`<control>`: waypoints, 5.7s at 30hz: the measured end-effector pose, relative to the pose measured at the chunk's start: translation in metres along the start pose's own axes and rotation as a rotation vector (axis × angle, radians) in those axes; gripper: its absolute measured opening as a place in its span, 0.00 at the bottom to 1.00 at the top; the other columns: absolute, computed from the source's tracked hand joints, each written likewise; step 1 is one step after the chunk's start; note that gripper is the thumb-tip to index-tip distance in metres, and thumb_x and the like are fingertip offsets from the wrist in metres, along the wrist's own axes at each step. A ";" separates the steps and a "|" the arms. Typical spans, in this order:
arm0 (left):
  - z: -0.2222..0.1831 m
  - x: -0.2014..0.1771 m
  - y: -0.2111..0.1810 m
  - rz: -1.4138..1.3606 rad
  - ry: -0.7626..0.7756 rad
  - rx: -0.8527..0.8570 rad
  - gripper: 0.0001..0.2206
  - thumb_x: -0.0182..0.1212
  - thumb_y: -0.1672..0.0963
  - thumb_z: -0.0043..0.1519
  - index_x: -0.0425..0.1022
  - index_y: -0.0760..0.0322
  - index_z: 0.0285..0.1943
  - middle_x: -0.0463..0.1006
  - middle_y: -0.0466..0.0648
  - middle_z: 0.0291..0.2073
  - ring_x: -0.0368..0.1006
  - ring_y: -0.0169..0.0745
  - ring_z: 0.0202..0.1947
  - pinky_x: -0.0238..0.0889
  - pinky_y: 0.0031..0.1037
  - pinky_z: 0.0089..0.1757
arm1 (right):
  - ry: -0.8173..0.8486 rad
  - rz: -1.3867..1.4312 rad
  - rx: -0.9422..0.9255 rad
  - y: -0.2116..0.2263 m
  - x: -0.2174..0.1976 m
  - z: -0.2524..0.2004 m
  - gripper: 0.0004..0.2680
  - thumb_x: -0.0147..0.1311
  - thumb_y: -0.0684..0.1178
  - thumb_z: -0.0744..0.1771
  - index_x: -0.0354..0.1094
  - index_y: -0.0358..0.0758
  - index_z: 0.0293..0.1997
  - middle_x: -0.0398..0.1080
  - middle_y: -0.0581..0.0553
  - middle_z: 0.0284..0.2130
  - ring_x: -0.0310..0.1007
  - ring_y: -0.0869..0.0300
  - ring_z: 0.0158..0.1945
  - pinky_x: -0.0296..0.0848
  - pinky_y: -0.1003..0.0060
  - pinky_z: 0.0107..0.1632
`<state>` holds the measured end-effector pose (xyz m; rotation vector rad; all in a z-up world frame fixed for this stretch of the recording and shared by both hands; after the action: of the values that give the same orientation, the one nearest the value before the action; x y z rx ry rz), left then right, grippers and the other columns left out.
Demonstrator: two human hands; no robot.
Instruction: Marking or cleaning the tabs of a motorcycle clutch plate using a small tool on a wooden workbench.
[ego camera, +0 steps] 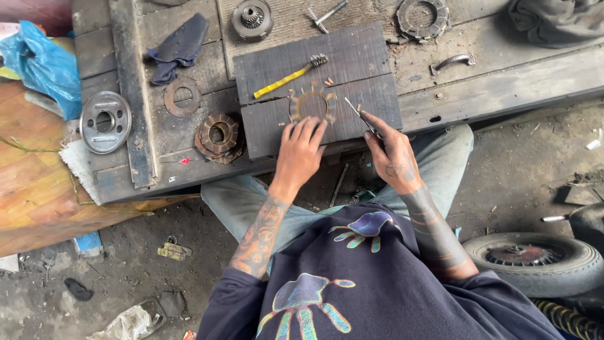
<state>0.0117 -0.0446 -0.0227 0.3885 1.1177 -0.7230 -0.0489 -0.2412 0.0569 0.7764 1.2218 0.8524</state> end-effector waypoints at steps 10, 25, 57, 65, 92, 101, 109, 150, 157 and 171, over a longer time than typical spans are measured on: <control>0.008 -0.088 -0.021 0.000 -0.364 0.145 0.10 0.60 0.61 0.64 0.81 0.60 0.52 0.76 0.47 0.43 0.74 0.44 0.47 0.68 0.36 0.50 | -0.067 0.017 -0.029 0.005 -0.013 -0.011 0.14 0.52 0.42 0.70 0.69 0.37 0.65 0.75 0.30 0.52 0.72 0.35 0.57 0.73 0.44 0.54; 0.016 -0.108 0.017 -0.775 -0.341 -0.638 0.07 0.59 0.59 0.69 0.70 0.73 0.49 0.79 0.62 0.34 0.82 0.50 0.34 0.75 0.41 0.35 | -0.113 0.014 -0.015 0.001 -0.023 -0.017 0.14 0.50 0.40 0.70 0.69 0.36 0.65 0.74 0.30 0.53 0.71 0.35 0.58 0.71 0.45 0.56; -0.012 -0.086 0.009 -0.550 -0.041 -0.256 0.15 0.60 0.60 0.51 0.76 0.68 0.48 0.72 0.52 0.55 0.68 0.55 0.60 0.60 0.38 0.63 | -0.323 -0.444 -0.590 -0.005 -0.006 0.155 0.12 0.61 0.33 0.64 0.72 0.32 0.53 0.71 0.39 0.42 0.73 0.51 0.42 0.73 0.60 0.42; -0.015 -0.048 0.015 -0.293 0.053 -0.176 0.19 0.72 0.54 0.55 0.73 0.67 0.50 0.71 0.56 0.48 0.67 0.60 0.61 0.55 0.49 0.66 | 0.392 -0.755 -0.643 0.008 0.165 0.196 0.12 0.62 0.51 0.64 0.73 0.50 0.52 0.68 0.47 0.42 0.71 0.48 0.49 0.65 0.47 0.54; 0.015 -0.040 0.014 -0.125 0.023 -0.197 0.47 0.54 0.32 0.53 0.66 0.66 0.70 0.66 0.56 0.65 0.61 0.54 0.68 0.44 0.52 0.68 | -0.016 -0.458 0.055 0.000 0.020 -0.017 0.06 0.54 0.41 0.65 0.63 0.45 0.41 0.73 0.36 0.34 0.77 0.35 0.38 0.76 0.38 0.40; 0.007 -0.028 0.011 -0.124 0.045 -0.157 0.44 0.62 0.36 0.52 0.65 0.61 0.72 0.68 0.49 0.66 0.60 0.45 0.70 0.42 0.48 0.70 | 0.039 -0.508 0.051 0.002 0.031 -0.016 0.18 0.46 0.42 0.66 0.66 0.51 0.65 0.73 0.30 0.44 0.75 0.27 0.46 0.76 0.35 0.47; 0.009 -0.019 0.013 -0.091 0.041 -0.170 0.45 0.63 0.36 0.48 0.65 0.61 0.72 0.67 0.49 0.65 0.58 0.45 0.70 0.42 0.49 0.70 | -0.036 -0.593 -0.036 -0.018 0.060 0.002 0.16 0.45 0.47 0.68 0.70 0.53 0.63 0.72 0.35 0.36 0.77 0.30 0.37 0.78 0.35 0.38; 0.005 -0.027 -0.002 -0.183 -0.057 -0.297 0.39 0.69 0.44 0.46 0.71 0.65 0.67 0.74 0.52 0.61 0.65 0.48 0.66 0.42 0.54 0.69 | 0.109 -0.777 0.018 0.014 0.078 -0.009 0.22 0.55 0.41 0.61 0.67 0.40 0.64 0.74 0.32 0.38 0.78 0.28 0.39 0.77 0.32 0.41; 0.011 -0.035 0.001 -0.178 -0.170 -0.243 0.37 0.69 0.45 0.47 0.73 0.68 0.64 0.75 0.54 0.59 0.67 0.51 0.63 0.44 0.54 0.67 | 0.113 -0.681 -0.030 0.014 0.067 0.005 0.21 0.54 0.42 0.62 0.67 0.39 0.62 0.74 0.30 0.40 0.76 0.26 0.42 0.76 0.31 0.42; 0.009 -0.031 0.000 -0.132 -0.094 -0.271 0.39 0.73 0.46 0.45 0.72 0.65 0.66 0.74 0.51 0.59 0.66 0.48 0.65 0.45 0.52 0.67 | 0.096 -0.720 -0.002 -0.003 0.079 0.042 0.20 0.51 0.39 0.62 0.70 0.40 0.62 0.75 0.32 0.39 0.77 0.27 0.39 0.77 0.33 0.40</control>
<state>0.0103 -0.0403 0.0092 0.0504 1.1421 -0.6869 0.0029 -0.1752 0.0253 0.2475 1.4484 0.2968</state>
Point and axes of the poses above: each hand's wrist, its own z-axis towards the middle knuckle, its own x-axis out of the palm, y = z × x, the point moved 6 cm from there along z, towards the middle knuckle
